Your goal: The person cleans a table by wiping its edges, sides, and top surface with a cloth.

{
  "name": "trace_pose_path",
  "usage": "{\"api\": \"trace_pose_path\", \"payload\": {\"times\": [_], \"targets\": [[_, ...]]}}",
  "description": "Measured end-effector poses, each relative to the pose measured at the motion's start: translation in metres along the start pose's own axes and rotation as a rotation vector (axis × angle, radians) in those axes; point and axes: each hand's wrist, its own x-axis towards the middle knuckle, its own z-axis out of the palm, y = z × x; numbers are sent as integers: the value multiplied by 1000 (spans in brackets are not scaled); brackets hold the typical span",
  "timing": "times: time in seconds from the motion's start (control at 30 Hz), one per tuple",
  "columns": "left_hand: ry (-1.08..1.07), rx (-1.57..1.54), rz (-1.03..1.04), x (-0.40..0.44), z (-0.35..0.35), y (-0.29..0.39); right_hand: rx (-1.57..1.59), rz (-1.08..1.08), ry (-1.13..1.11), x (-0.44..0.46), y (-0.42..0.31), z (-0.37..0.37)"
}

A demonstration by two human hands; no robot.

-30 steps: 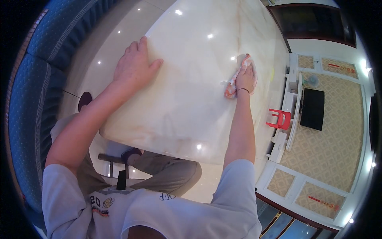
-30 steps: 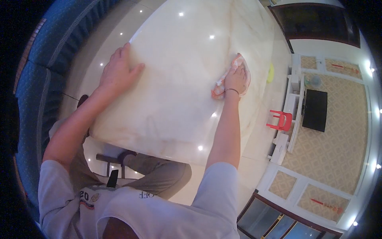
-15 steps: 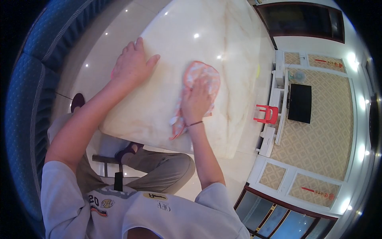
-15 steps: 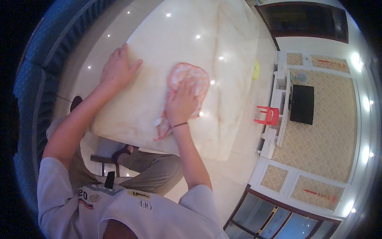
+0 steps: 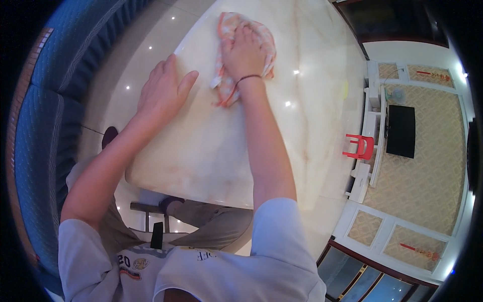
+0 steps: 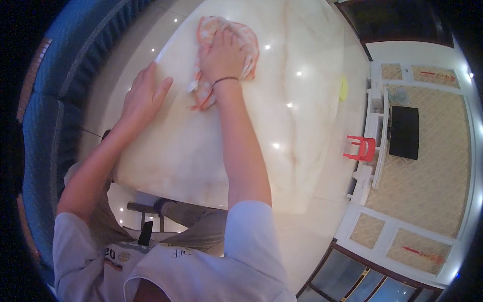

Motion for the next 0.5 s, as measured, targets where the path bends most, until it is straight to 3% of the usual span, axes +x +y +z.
{"api": "trace_pose_path", "payload": {"times": [0.07,0.37,0.5], "targets": [[-8,5,-6,-1,-3,3,43,112,-165,16,27,-5],[-62,23,-63,-2,-5,5,-183,586,-310,-27,162,-57],[-68,27,-73,-1,-7,7,-244,598,-181,-86,194,-64]]}}
